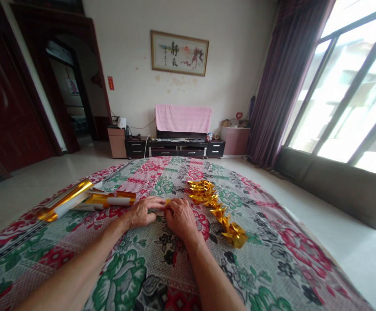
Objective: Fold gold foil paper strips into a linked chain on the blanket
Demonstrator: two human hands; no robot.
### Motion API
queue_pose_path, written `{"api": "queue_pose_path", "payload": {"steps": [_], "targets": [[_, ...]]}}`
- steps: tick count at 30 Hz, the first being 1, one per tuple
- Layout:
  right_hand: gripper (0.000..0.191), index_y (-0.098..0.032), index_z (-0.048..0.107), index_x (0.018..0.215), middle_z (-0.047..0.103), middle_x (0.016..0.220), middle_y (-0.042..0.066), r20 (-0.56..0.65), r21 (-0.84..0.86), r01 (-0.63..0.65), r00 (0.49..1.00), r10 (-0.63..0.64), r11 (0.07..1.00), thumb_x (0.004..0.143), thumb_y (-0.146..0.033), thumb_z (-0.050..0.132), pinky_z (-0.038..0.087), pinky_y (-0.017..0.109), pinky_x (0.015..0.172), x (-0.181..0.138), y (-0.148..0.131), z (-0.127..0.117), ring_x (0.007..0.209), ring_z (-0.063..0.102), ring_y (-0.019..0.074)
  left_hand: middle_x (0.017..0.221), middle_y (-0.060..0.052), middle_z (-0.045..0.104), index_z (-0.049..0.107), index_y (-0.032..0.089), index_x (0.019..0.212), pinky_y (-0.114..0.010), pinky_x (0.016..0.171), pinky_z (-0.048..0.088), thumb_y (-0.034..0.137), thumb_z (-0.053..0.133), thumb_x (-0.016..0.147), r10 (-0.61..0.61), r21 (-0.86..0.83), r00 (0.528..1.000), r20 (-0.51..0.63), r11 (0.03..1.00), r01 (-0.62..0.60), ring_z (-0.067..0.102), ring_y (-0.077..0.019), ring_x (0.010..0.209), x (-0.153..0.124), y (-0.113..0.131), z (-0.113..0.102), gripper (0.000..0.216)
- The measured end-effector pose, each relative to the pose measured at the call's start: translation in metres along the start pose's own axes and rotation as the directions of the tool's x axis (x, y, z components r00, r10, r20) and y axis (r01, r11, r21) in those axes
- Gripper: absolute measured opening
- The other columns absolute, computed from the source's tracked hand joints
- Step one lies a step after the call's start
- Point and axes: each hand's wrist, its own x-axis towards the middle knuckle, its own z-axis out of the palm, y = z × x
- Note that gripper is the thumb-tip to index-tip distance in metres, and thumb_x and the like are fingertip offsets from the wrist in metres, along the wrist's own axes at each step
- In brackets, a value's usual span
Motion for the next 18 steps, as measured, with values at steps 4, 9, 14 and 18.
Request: {"api": "queue_pose_path", "payload": {"steps": [4,9,14,18], "targets": [[0.014,-0.020,0.062,0.084,0.063,0.089,0.003,0.000,-0.001,-0.008,1.000,0.008,1.000,0.079,-0.015,0.050,0.036,0.028,0.083,0.000,0.000,0.001,0.089,0.054,0.0155,0.111,-0.002,0.064,0.069,0.023,0.093,-0.036,0.101,0.037,0.002,0.043,0.052,-0.018,0.003,1.000,0.001,1.000,0.018,0.053,-0.0178,0.108,-0.001,-0.004,0.000,0.052],[0.012,-0.020,0.062,0.082,0.062,0.086,0.004,-0.007,-0.023,-0.032,0.999,0.032,0.999,0.078,-0.017,0.052,0.036,0.028,0.082,0.001,0.000,0.002,0.087,0.053,0.0159,0.111,0.000,0.064,0.069,0.024,0.091,-0.036,0.100,0.038,0.001,0.042,0.054,-0.021,-0.021,1.000,-0.008,1.000,0.020,0.054,-0.0165,0.108,-0.002,-0.010,0.000,0.051],[0.010,-0.020,0.062,0.081,0.061,0.087,0.004,-0.003,-0.030,-0.049,0.999,0.049,0.998,0.077,-0.019,0.053,0.036,0.028,0.081,0.000,0.000,0.003,0.084,0.053,0.0159,0.106,-0.003,0.066,0.070,0.021,0.085,-0.033,0.097,0.041,0.007,0.046,0.063,-0.025,-0.024,0.999,-0.026,0.999,0.024,0.056,-0.0156,0.104,-0.002,-0.012,0.002,0.036],[0.010,-0.019,0.062,0.081,0.060,0.087,0.005,-0.002,-0.034,-0.064,0.998,0.064,0.997,0.076,-0.021,0.054,0.036,0.028,0.081,0.000,0.000,0.004,0.085,0.052,0.0163,0.108,-0.004,0.065,0.070,0.020,0.087,-0.032,0.098,0.040,0.004,0.044,0.061,-0.060,-0.025,0.998,-0.021,0.998,0.059,0.056,-0.0155,0.104,-0.002,-0.010,-0.001,0.040]]}}
